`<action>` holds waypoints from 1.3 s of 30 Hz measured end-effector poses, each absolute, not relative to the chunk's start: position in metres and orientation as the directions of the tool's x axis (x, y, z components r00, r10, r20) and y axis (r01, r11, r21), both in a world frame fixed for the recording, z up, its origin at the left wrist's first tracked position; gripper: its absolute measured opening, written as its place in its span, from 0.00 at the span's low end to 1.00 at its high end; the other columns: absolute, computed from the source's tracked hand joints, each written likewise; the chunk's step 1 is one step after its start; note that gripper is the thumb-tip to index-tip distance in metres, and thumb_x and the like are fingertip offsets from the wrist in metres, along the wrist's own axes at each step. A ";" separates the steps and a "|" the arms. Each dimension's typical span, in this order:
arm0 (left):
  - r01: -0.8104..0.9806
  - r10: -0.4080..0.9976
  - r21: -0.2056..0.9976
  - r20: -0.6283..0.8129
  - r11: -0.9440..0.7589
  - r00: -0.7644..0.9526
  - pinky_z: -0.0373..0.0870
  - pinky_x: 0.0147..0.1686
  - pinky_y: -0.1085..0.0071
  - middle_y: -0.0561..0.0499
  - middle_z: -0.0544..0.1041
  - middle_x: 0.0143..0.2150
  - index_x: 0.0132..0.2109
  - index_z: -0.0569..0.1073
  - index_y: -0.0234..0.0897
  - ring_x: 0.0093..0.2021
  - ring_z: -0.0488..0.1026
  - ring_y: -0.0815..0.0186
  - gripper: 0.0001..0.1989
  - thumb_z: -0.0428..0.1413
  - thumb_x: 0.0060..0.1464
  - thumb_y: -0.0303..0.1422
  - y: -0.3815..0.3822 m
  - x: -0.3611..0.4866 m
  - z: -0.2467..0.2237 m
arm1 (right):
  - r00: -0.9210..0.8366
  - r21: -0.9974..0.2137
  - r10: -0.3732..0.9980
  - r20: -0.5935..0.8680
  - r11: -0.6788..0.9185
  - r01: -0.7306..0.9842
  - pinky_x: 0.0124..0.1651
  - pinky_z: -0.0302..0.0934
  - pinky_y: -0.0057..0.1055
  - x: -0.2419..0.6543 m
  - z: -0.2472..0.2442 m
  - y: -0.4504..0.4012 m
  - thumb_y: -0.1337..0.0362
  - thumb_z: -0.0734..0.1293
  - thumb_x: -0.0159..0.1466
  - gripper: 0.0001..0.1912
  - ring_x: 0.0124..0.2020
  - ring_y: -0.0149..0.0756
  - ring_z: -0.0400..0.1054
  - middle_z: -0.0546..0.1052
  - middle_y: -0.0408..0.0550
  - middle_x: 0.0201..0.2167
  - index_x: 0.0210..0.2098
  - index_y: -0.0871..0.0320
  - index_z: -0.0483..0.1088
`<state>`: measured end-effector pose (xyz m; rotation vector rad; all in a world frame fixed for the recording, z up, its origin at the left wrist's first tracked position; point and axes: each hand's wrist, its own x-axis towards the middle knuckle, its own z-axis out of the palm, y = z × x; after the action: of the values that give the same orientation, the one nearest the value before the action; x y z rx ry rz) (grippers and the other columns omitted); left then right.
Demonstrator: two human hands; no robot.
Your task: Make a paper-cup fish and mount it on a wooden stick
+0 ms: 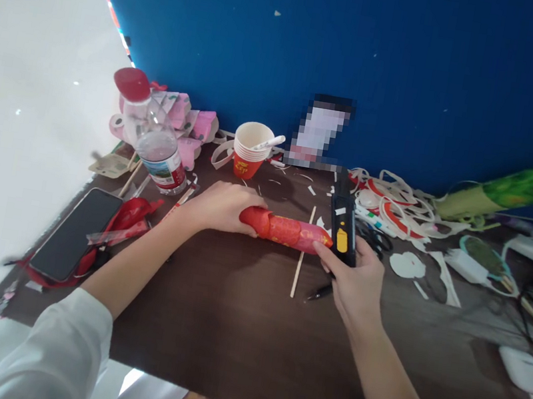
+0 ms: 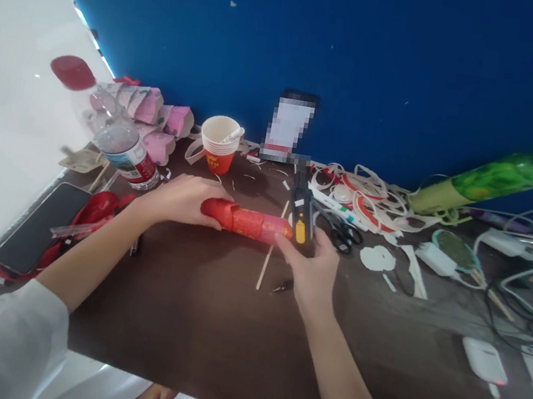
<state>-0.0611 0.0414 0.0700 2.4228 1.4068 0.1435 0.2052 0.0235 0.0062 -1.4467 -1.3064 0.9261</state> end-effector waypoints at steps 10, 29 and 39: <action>0.821 0.854 0.361 -0.112 -0.442 0.509 0.65 0.38 0.71 0.54 0.77 0.48 0.49 0.72 0.46 0.47 0.74 0.60 0.19 0.58 0.49 0.42 0.041 -0.063 0.078 | 0.178 -0.965 0.982 0.067 0.018 0.260 0.24 0.62 0.28 0.204 0.004 0.021 0.56 0.75 0.47 0.21 0.25 0.29 0.64 0.73 0.41 0.28 0.38 0.57 0.71; 0.895 0.907 0.269 -0.131 -0.356 0.400 0.65 0.34 0.71 0.51 0.77 0.45 0.50 0.70 0.44 0.42 0.75 0.58 0.22 0.56 0.49 0.46 0.035 -0.077 0.091 | 0.309 -0.923 0.929 0.203 0.077 0.377 0.36 0.66 0.37 0.203 -0.003 0.024 0.55 0.74 0.49 0.24 0.32 0.38 0.70 0.75 0.45 0.32 0.42 0.59 0.70; 0.797 0.830 0.297 -0.029 -0.526 0.558 0.65 0.37 0.70 0.48 0.76 0.48 0.49 0.70 0.40 0.45 0.75 0.58 0.22 0.58 0.50 0.46 0.038 -0.049 0.069 | 0.326 -0.915 0.908 0.263 0.128 0.382 0.34 0.66 0.35 0.188 -0.009 0.052 0.51 0.71 0.51 0.24 0.33 0.37 0.70 0.74 0.47 0.34 0.41 0.59 0.68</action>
<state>-0.0490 0.0383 0.0690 2.5186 1.3488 0.1671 0.1885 0.0518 -0.0087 -1.4592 -1.2527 0.5848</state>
